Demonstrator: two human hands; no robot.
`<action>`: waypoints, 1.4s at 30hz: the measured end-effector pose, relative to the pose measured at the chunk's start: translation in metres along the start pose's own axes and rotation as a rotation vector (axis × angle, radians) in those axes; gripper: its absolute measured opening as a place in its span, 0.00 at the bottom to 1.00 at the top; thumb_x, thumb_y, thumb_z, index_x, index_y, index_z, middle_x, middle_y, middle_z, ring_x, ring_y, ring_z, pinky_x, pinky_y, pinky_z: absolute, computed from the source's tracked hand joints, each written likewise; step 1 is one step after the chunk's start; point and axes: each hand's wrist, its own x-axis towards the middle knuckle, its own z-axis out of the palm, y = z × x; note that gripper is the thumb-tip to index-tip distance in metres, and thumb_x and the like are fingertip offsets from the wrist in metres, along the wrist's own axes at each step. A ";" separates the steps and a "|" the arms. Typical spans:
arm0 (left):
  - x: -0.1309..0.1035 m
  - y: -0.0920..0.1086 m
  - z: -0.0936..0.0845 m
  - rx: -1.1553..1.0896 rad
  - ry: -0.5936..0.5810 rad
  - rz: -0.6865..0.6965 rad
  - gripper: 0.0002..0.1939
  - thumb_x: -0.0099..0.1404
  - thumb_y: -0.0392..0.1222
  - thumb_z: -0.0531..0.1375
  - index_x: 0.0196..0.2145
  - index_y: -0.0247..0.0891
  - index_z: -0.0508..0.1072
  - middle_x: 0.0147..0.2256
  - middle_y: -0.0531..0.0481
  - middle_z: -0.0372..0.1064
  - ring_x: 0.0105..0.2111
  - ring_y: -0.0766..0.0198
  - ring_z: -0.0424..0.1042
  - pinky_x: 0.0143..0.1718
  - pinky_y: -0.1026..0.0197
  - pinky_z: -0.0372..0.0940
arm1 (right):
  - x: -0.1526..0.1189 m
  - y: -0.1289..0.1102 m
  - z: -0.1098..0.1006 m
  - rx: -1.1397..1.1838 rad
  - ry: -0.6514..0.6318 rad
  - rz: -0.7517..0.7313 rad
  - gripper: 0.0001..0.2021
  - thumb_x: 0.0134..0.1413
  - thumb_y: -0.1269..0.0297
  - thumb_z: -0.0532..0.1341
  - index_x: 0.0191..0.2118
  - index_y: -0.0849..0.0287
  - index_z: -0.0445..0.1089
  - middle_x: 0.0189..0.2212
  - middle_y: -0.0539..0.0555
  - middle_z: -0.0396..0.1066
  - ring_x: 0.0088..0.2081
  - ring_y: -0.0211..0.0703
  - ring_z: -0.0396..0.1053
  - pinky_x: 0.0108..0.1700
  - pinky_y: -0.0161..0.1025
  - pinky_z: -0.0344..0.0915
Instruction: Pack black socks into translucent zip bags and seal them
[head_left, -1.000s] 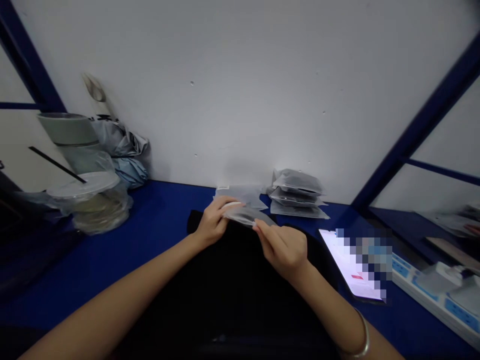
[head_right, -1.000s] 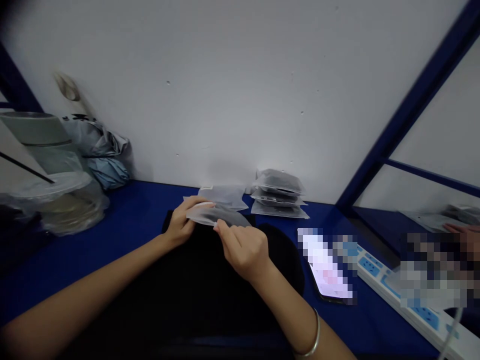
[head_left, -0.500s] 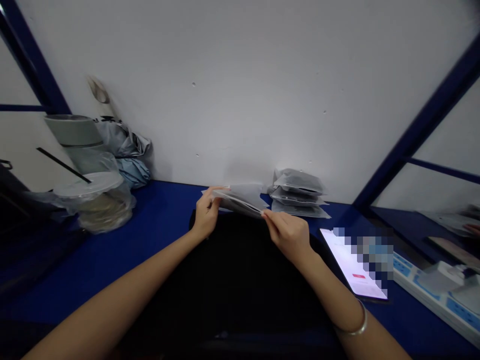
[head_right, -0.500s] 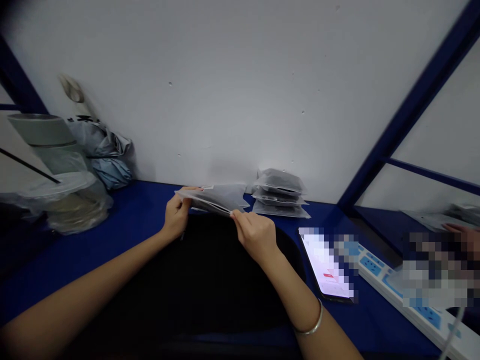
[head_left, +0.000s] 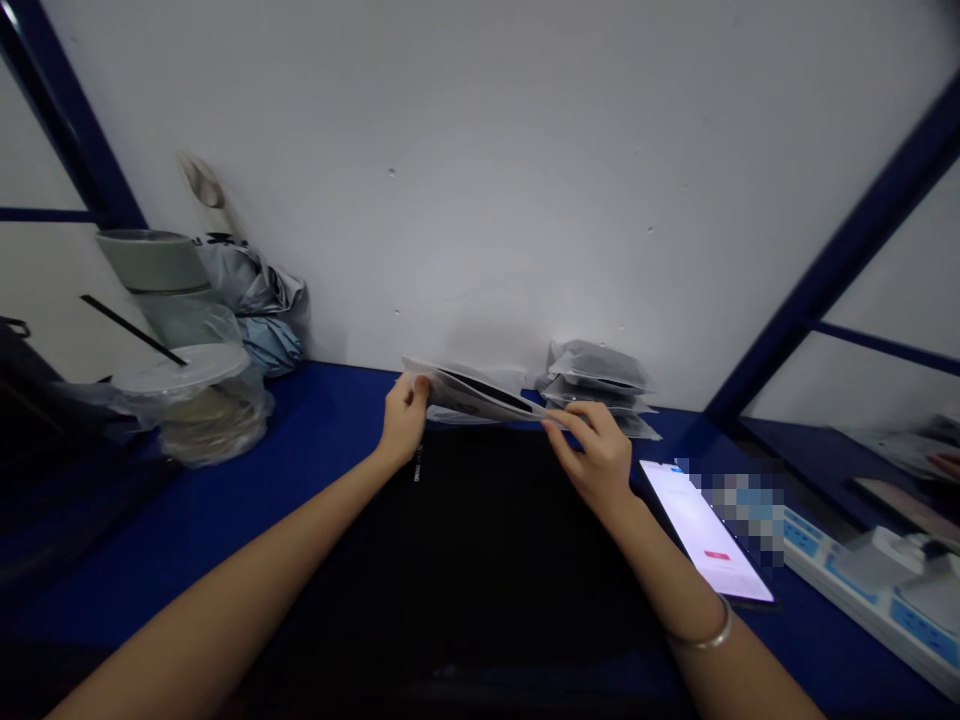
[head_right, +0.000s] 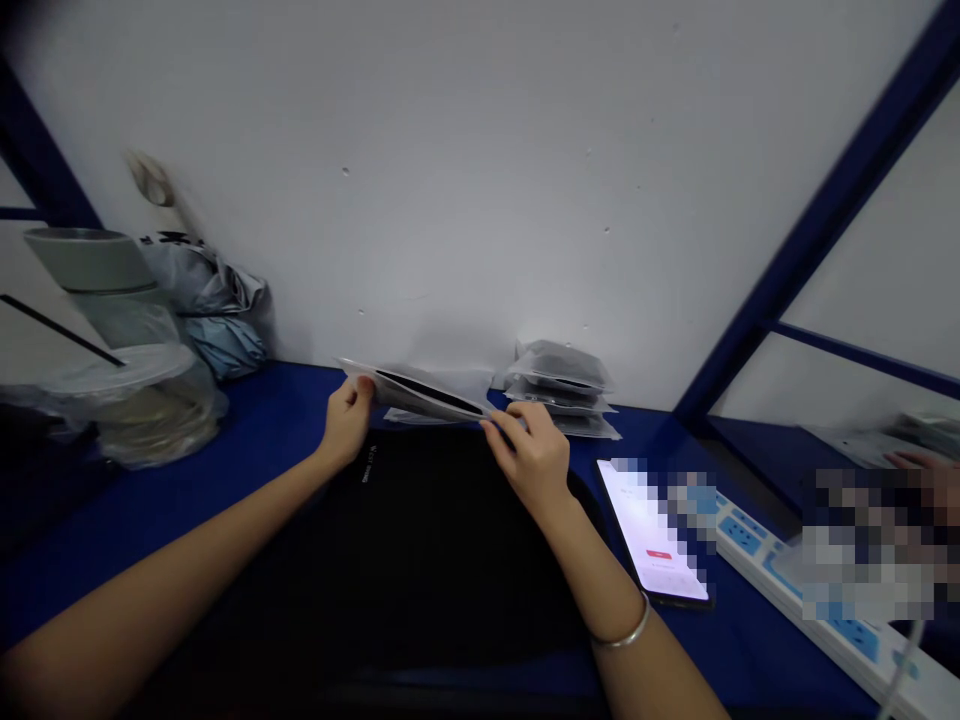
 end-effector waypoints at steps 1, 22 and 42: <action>-0.003 0.004 0.001 -0.012 -0.031 0.027 0.29 0.56 0.66 0.45 0.24 0.36 0.65 0.24 0.50 0.63 0.27 0.63 0.63 0.31 0.62 0.60 | 0.001 -0.004 -0.001 0.048 0.012 -0.011 0.05 0.50 0.67 0.58 0.32 0.60 0.72 0.30 0.56 0.69 0.33 0.40 0.65 0.31 0.34 0.63; -0.022 0.046 0.016 -0.632 -0.260 -0.335 0.22 0.54 0.47 0.59 0.46 0.40 0.65 0.45 0.46 0.65 0.42 0.59 0.67 0.40 0.59 0.63 | -0.008 -0.017 0.007 0.074 -0.175 -0.067 0.21 0.35 0.78 0.54 0.41 0.63 0.67 0.46 0.64 0.62 0.48 0.54 0.61 0.43 0.50 0.63; 0.017 -0.024 0.009 -0.167 0.022 -0.456 0.16 0.47 0.49 0.59 0.29 0.33 0.72 0.25 0.51 0.70 0.25 0.66 0.66 0.25 0.67 0.57 | -0.004 -0.046 0.000 0.246 0.042 -0.413 0.10 0.48 0.73 0.58 0.36 0.52 0.70 0.38 0.53 0.70 0.45 0.40 0.65 0.42 0.38 0.64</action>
